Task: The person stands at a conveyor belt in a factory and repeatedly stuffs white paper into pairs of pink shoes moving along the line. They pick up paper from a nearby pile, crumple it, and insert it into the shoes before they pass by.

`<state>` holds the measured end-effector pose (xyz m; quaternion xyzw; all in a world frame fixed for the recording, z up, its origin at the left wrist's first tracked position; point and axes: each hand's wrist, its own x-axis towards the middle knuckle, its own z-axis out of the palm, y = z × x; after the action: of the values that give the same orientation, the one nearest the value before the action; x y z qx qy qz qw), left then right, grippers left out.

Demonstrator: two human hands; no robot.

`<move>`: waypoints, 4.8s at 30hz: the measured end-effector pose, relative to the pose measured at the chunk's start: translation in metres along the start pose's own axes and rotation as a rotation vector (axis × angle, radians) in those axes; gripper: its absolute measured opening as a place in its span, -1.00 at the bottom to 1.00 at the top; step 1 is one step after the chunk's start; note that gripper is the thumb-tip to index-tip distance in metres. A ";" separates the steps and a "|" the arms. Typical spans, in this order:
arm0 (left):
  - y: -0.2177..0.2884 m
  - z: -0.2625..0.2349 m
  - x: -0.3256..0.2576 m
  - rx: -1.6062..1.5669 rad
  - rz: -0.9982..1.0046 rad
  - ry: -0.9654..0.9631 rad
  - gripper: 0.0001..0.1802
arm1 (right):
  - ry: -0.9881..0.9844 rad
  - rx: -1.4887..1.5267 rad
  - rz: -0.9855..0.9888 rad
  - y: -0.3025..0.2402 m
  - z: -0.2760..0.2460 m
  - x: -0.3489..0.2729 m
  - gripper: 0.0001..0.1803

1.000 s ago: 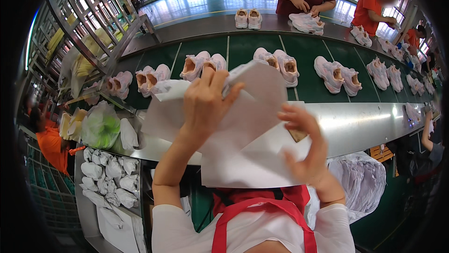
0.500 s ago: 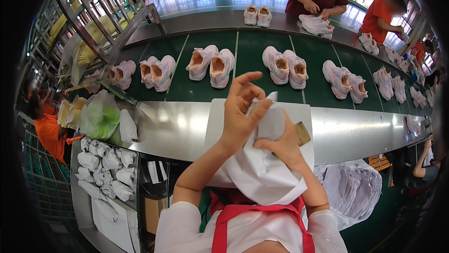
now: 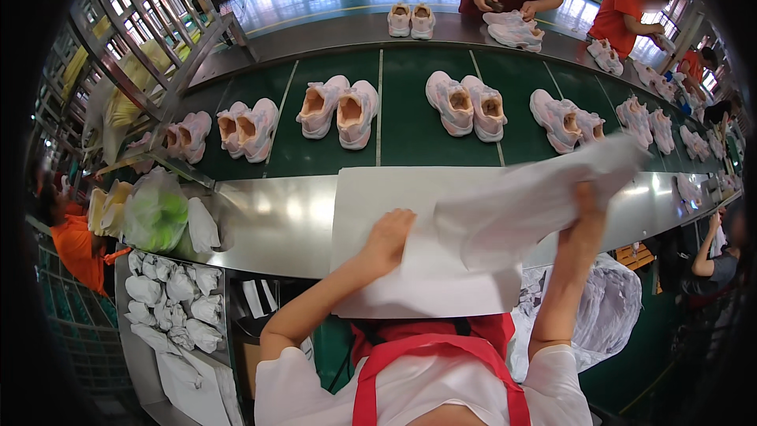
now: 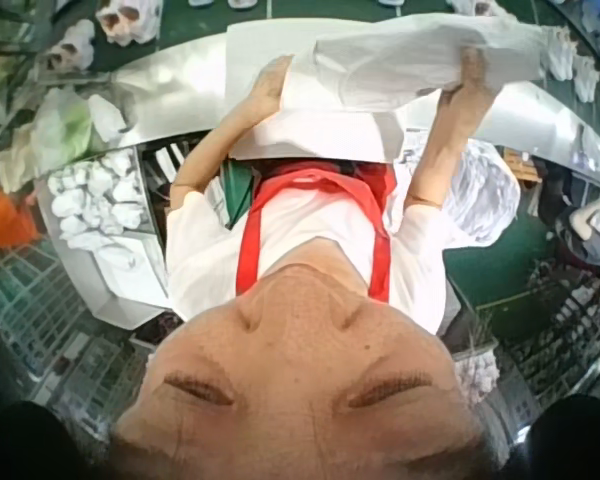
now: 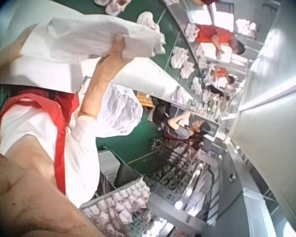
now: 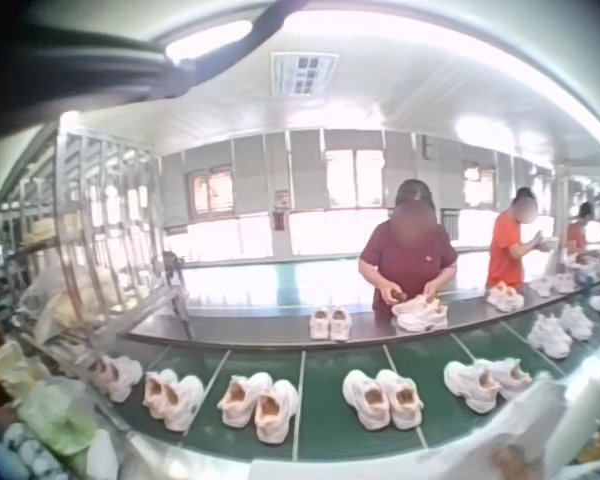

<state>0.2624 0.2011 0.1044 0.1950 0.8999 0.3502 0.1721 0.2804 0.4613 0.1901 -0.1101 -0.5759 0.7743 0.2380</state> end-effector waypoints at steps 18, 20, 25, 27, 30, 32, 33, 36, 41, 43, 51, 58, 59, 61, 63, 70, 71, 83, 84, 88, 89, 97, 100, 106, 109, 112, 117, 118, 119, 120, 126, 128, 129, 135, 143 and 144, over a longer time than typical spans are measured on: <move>0.022 -0.023 0.046 -1.309 0.161 -0.254 -0.40 | -1.427 -0.312 -0.729 0.050 0.065 -0.038 -0.70; 0.024 -0.017 0.049 -1.118 0.126 -0.102 -0.45 | -1.399 -0.335 -0.717 0.051 0.067 -0.036 -0.69; 0.017 0.002 0.055 -0.971 0.314 0.304 -0.67 | -0.564 -0.347 -0.659 0.062 0.066 -0.031 -0.45; 0.011 0.003 0.055 -1.340 0.399 0.158 -0.44 | -0.457 -0.355 -0.281 0.069 0.068 -0.029 -0.29; 0.002 -0.011 0.050 -1.205 0.312 0.075 -0.21 | -0.623 -0.245 0.104 0.074 0.070 -0.021 -0.31; 0.001 -0.022 0.047 -0.992 0.229 0.102 -0.15 | -0.631 -0.339 -0.006 0.073 0.072 -0.015 -0.44; 0.002 -0.027 0.045 -0.934 0.216 0.111 -0.15 | -0.631 -0.396 -0.008 0.071 0.072 -0.011 -0.47; 0.008 -0.036 0.043 -0.800 0.190 0.190 -0.20 | -0.655 -0.606 -0.093 0.066 0.073 -0.001 -0.54; 0.013 -0.033 0.053 -0.761 0.153 0.383 -0.57 | -0.706 -0.701 -0.207 0.070 0.080 -0.001 -0.32; 0.010 -0.029 0.060 -0.691 0.156 0.605 -0.71 | -0.546 -0.920 -0.603 0.075 0.082 -0.007 -0.04; 0.004 -0.017 0.070 -0.634 0.334 0.931 -0.84 | -0.909 -0.633 0.234 0.100 0.093 -0.024 -0.11; -0.021 -0.031 0.082 -1.355 0.172 0.276 -0.66 | -0.777 -0.585 -0.012 0.113 0.100 -0.024 -0.25; -0.024 -0.030 0.085 -1.471 0.246 0.427 -0.64 | -0.702 -0.632 -0.073 0.115 0.099 -0.026 -0.26; -0.034 -0.031 0.090 -1.504 0.273 0.564 -0.63 | -0.772 -0.696 -0.110 0.119 0.098 -0.029 -0.26; -0.043 -0.029 0.099 -1.516 0.253 0.509 -0.64 | -0.774 -0.768 -0.164 0.125 0.097 -0.030 -0.31; -0.148 -0.090 0.172 0.323 -0.164 1.136 -0.26 | -0.627 -0.935 -0.330 0.137 0.084 -0.015 -0.51; -0.167 -0.099 0.183 0.380 -0.285 1.067 -0.23 | -0.633 -0.960 -0.298 0.137 0.080 -0.014 -0.52; -0.131 -0.064 0.217 0.519 -0.221 0.550 -0.70 | -0.560 -1.199 -0.456 0.123 0.073 0.037 -0.63; -0.124 -0.063 0.218 0.520 -0.077 0.635 -0.71 | -0.572 -1.238 -0.478 0.123 0.077 0.045 -0.63; -0.117 -0.078 0.231 0.407 0.075 0.587 -0.74 | -0.596 -1.374 -0.535 0.135 0.105 0.076 -0.59; -0.118 -0.083 0.236 0.326 0.017 0.434 -0.74 | -0.611 -1.395 -0.559 0.141 0.114 0.083 -0.58; -0.137 -0.087 0.251 0.186 0.127 0.370 -0.70 | -0.789 -1.695 -0.571 0.189 0.199 0.116 -0.56; -0.142 -0.083 0.253 0.147 0.063 0.371 -0.68 | -0.980 -1.649 -0.323 0.186 0.207 0.131 -0.55; -0.141 -0.075 0.256 0.146 0.078 0.364 -0.68 | -1.171 -1.773 -0.654 0.211 0.194 0.142 -0.68; -0.139 -0.076 0.251 0.074 0.017 0.330 -0.63 | -0.953 -1.642 -0.638 0.227 0.180 0.141 -0.71; -0.141 -0.082 0.244 -0.047 0.111 0.185 -0.47 | -0.819 -1.420 -0.460 0.224 0.164 0.157 -0.49; -0.137 -0.070 0.246 0.129 0.125 0.217 -0.33 | -1.010 -1.173 -0.303 0.246 0.156 0.180 -0.17; -0.133 -0.060 0.250 0.249 0.118 0.308 -0.36 | -0.905 -1.217 -0.430 0.260 0.158 0.176 -0.29; -0.131 -0.050 0.253 0.275 0.139 0.452 -0.40 | -0.803 -1.259 -0.475 0.274 0.163 0.178 -0.33; -0.128 -0.040 0.259 0.301 0.104 0.593 -0.56 | -0.685 -1.313 -0.526 0.289 0.168 0.177 -0.37; -0.128 -0.031 0.274 0.332 0.098 0.780 -0.81 | -0.672 -1.274 -0.537 0.269 0.163 0.173 -0.61; -0.121 -0.044 0.263 0.284 0.054 0.657 -0.67 | -0.723 -0.997 -0.489 0.219 0.138 0.152 -0.52; -0.114 -0.047 0.252 0.259 0.072 0.652 -0.58 | -0.676 -0.952 -0.476 0.194 0.118 0.136 -0.50; -0.039 0.012 0.142 0.001 0.574 0.544 -0.70 | -0.421 -1.527 -0.542 0.127 -0.002 0.026 -0.38; -0.032 0.068 0.083 0.250 0.795 0.249 -0.82 | -0.473 -1.221 -0.195 0.140 -0.019 0.006 -0.70; -0.033 0.066 0.084 0.240 0.799 0.263 -0.81 | -0.447 -1.236 -0.213 0.139 -0.019 0.008 -0.74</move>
<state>0.2118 0.2559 0.0208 0.5003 0.8023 0.3040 -0.1170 0.2486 0.4500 0.0541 -0.0056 -0.9571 0.2780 0.0812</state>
